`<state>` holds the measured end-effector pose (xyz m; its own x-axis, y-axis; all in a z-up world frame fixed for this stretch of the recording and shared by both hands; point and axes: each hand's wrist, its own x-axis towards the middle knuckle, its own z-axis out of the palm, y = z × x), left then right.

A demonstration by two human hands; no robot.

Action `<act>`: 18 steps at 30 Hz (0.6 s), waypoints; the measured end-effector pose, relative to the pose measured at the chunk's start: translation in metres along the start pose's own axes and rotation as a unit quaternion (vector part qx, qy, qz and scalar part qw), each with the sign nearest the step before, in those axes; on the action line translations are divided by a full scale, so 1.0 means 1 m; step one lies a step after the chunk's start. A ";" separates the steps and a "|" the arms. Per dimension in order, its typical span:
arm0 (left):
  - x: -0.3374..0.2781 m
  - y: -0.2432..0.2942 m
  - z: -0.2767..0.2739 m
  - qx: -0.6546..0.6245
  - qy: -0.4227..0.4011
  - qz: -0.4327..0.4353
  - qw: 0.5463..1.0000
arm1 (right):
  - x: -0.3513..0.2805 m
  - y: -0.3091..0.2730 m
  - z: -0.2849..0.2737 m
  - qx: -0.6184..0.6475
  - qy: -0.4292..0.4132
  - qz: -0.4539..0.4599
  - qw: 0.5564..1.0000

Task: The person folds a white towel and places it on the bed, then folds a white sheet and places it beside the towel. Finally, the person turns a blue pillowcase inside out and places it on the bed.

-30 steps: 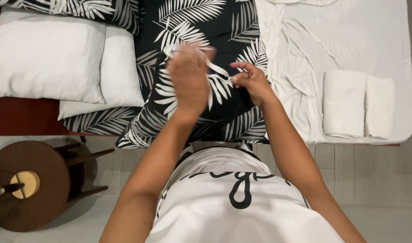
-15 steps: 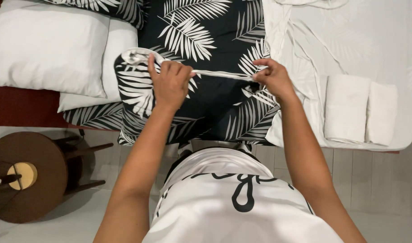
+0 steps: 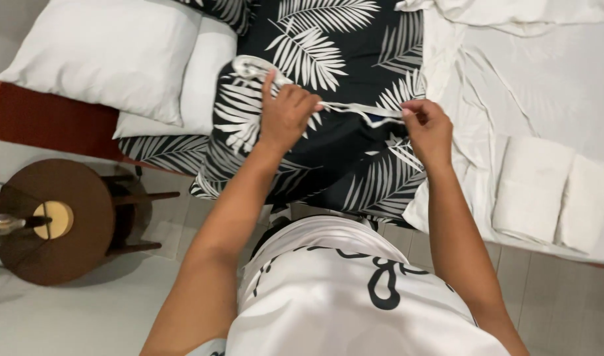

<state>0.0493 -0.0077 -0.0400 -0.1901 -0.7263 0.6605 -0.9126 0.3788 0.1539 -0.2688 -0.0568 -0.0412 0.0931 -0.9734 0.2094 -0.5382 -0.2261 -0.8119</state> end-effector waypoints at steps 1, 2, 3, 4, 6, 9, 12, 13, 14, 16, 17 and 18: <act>0.000 0.005 0.001 0.005 0.000 -0.004 1.000 | 0.002 -0.008 0.010 0.002 -0.005 -0.003 1.000; 0.001 0.011 0.002 -0.015 0.013 0.013 1.000 | 0.003 -0.016 0.019 0.079 -0.056 0.009 0.995; 0.001 0.017 0.004 -0.037 0.025 0.030 0.999 | 0.003 -0.024 0.028 0.153 -0.107 0.022 0.982; 0.003 0.023 -0.001 -0.034 0.025 0.028 0.999 | 0.006 -0.027 0.039 0.154 -0.110 0.021 0.982; 0.009 0.035 -0.011 -0.054 0.078 0.064 0.993 | 0.011 -0.032 0.059 0.181 -0.187 -0.011 0.965; -0.001 0.039 -0.021 -0.037 0.088 0.089 0.991 | 0.011 -0.048 0.077 0.013 -0.225 -0.012 0.974; -0.010 0.034 -0.038 -0.017 0.057 0.086 0.995 | 0.002 -0.092 0.070 -0.022 -0.238 0.000 0.971; -0.013 0.032 -0.043 -0.015 0.056 0.081 0.995 | -0.002 -0.097 0.073 -0.022 -0.243 -0.001 0.970; -0.017 0.030 -0.047 -0.018 0.046 0.076 0.996 | -0.007 -0.102 0.075 -0.014 -0.183 -0.103 0.978; -0.023 0.026 -0.052 -0.017 0.037 0.067 0.997 | -0.009 -0.099 0.088 -0.003 -0.126 -0.208 0.970; -0.027 0.025 -0.052 -0.026 0.027 0.063 0.997 | -0.011 -0.090 0.098 -0.009 -0.143 -0.218 0.965; -0.032 0.025 -0.053 -0.036 0.017 0.059 0.997 | -0.013 -0.082 0.109 -0.014 -0.160 -0.228 0.960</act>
<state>0.0514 0.0551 -0.0185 -0.2818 -0.6547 0.7014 -0.8559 0.5019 0.1246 -0.1349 -0.0302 -0.0369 0.5750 -0.7362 0.3569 -0.4028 -0.6344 -0.6597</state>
